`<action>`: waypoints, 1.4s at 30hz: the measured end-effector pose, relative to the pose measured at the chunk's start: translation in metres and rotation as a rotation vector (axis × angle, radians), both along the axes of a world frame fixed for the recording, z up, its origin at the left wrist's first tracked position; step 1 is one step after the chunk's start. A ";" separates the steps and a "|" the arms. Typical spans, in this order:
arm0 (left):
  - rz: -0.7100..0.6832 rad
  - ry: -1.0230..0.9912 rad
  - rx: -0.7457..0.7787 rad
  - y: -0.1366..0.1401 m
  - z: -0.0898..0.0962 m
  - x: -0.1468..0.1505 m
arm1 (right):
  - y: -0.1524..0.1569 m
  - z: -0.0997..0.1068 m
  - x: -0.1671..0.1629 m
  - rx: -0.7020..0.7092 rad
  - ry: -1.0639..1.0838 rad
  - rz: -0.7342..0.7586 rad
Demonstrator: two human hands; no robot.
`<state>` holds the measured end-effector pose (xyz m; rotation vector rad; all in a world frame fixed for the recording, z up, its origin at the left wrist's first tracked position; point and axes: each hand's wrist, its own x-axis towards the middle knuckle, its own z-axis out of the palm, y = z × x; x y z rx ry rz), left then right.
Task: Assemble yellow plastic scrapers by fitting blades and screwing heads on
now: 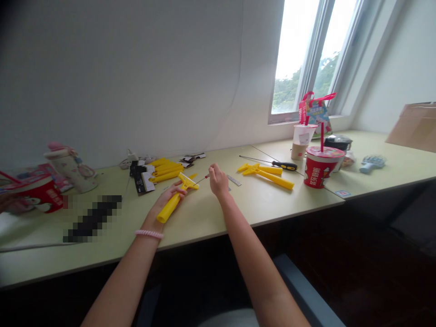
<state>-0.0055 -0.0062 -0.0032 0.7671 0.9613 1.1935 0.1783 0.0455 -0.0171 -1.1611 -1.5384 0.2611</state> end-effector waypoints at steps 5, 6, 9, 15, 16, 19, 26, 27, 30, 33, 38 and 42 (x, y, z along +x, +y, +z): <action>0.003 -0.025 0.000 0.002 -0.001 0.000 | -0.001 0.001 -0.001 0.035 0.003 -0.011; 0.003 -0.026 -0.002 0.002 -0.002 0.000 | -0.001 0.002 -0.001 0.048 0.008 -0.013; 0.004 -0.021 -0.009 0.004 -0.003 0.000 | -0.002 0.002 -0.002 0.062 0.021 -0.038; 0.002 0.012 0.008 0.002 -0.002 0.000 | -0.002 0.001 -0.002 -0.023 -0.048 -0.033; 0.008 0.018 0.006 0.001 -0.002 0.000 | -0.003 0.002 -0.002 -0.009 -0.066 -0.022; 0.022 0.022 -0.001 0.000 0.000 0.001 | -0.005 0.004 -0.001 0.096 -0.102 -0.004; 0.014 0.019 0.009 0.000 -0.001 0.001 | -0.008 0.006 -0.003 0.113 -0.059 -0.044; 0.008 0.019 0.007 0.001 -0.001 0.001 | -0.008 0.006 -0.003 0.111 -0.052 -0.056; 0.003 0.023 0.004 0.001 -0.002 0.001 | -0.006 0.004 -0.003 0.097 -0.045 -0.072; 0.009 0.021 0.014 0.001 -0.001 0.001 | -0.006 0.003 -0.003 0.067 -0.046 -0.025; -0.004 0.022 0.009 0.002 -0.001 0.001 | -0.007 0.004 -0.003 0.132 -0.073 -0.020; -0.025 0.002 0.011 0.002 -0.002 0.000 | -0.007 0.004 -0.004 0.149 -0.024 -0.007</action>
